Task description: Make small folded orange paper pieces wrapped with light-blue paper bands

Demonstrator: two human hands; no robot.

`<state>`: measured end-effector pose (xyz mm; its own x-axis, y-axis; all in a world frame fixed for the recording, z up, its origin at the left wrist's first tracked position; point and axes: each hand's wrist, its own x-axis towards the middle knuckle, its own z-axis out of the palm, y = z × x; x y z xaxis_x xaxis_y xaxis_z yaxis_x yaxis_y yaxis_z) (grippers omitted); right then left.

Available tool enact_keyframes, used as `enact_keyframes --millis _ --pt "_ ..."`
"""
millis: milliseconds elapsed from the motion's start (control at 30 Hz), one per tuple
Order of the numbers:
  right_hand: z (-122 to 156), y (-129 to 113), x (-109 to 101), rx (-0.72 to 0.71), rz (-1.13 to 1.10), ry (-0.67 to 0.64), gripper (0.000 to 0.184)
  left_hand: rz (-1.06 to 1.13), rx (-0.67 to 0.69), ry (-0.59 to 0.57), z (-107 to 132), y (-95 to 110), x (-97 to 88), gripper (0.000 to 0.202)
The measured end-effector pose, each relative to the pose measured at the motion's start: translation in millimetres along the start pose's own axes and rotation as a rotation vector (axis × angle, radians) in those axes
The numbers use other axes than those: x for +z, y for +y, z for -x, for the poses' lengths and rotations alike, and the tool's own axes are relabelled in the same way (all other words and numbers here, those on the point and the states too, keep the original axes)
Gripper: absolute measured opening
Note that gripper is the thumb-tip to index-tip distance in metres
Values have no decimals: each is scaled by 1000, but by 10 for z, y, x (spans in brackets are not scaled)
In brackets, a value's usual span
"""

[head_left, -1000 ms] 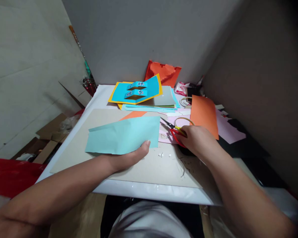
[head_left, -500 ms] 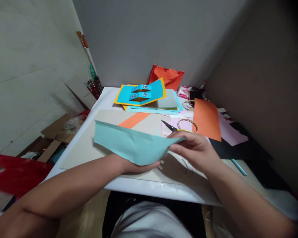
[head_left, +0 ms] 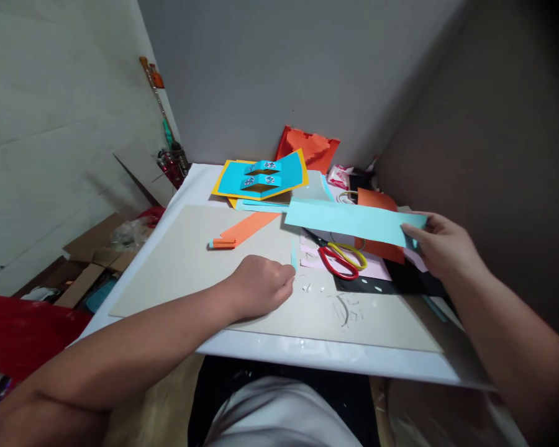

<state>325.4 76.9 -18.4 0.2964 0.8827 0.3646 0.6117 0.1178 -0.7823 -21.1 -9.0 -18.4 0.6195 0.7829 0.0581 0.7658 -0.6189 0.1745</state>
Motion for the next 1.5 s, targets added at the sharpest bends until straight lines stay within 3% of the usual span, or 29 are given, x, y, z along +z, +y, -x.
enact_keyframes --millis 133,333,533,733,900,1000,1200,1367,1500 --pt "-71 148 -1 101 118 -66 21 -23 -37 -38 6 28 11 47" --pt "-77 37 -7 -80 235 -15 39 -59 -61 -123 4 47 2 57" --pt "109 -173 -150 -149 299 -130 17 -93 -53 -171 -2 27 -30 54" --pt "232 -45 -250 -247 451 -294 13 -121 -14 -196 18 49 -63 49" --pt "283 107 -131 -426 585 -425 31 -140 9 -197 26 87 -73 44" --pt "266 137 -50 -468 667 -467 30 -151 24 -190 24 86 -71 41" --pt "104 123 16 -461 783 -384 28 -176 57 -173 39 65 -60 33" --pt "128 16 108 -538 688 -386 27 -180 77 -164 47 58 -53 30" --pt "312 -221 270 -613 496 -460 27 -182 94 -166 46 45 -49 28"
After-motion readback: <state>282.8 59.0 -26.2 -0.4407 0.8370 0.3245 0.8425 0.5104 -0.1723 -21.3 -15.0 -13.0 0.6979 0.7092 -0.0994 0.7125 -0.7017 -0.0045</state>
